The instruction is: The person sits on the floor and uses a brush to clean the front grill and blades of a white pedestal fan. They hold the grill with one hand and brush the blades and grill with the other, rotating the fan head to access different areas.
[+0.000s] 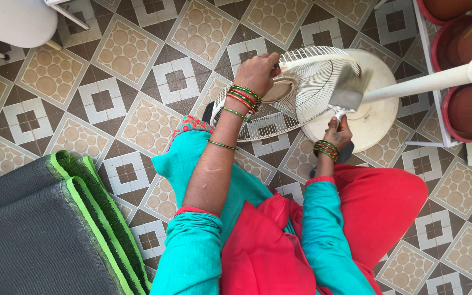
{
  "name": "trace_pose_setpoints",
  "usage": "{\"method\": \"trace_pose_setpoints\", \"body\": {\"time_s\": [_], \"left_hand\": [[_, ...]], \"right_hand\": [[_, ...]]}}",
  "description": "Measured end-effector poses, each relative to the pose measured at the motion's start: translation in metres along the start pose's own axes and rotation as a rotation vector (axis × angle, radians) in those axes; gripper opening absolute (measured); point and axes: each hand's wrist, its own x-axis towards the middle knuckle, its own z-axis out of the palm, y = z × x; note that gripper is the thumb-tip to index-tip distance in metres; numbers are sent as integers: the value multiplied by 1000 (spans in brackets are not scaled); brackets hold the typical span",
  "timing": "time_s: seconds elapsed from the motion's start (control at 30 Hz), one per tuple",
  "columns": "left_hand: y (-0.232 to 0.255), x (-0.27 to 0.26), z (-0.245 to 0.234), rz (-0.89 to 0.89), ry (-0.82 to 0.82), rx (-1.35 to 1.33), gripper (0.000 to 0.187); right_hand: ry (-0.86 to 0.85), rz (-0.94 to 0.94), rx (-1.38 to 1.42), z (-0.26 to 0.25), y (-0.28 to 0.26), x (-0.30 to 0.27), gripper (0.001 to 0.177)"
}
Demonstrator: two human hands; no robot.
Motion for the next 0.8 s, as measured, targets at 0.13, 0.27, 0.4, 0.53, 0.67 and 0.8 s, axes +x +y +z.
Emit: {"method": "trace_pose_setpoints", "body": {"time_s": [0.13, 0.27, 0.4, 0.53, 0.67, 0.8], "left_hand": [[1, 1, -2, -17, 27, -24, 22], [2, 2, -2, -59, 11, -44, 37], [0, 4, -4, -89, -5, -71, 47], [-3, 4, -4, -107, -23, -132, 56], [-7, 4, -7, -126, -33, -170, 62], [-10, 4, -7, -187, -47, -178, 61]], "right_hand": [[-2, -559, -171, 11, -24, -20, 43], [-176, -230, 47, 31, -47, -50, 47], [-258, -355, 0, 47, -62, -77, 49], [-386, -334, -18, 63, -61, -106, 45], [-507, -436, 64, 71, -58, -134, 41], [-632, -446, 67, 80, -61, -149, 39]]}}
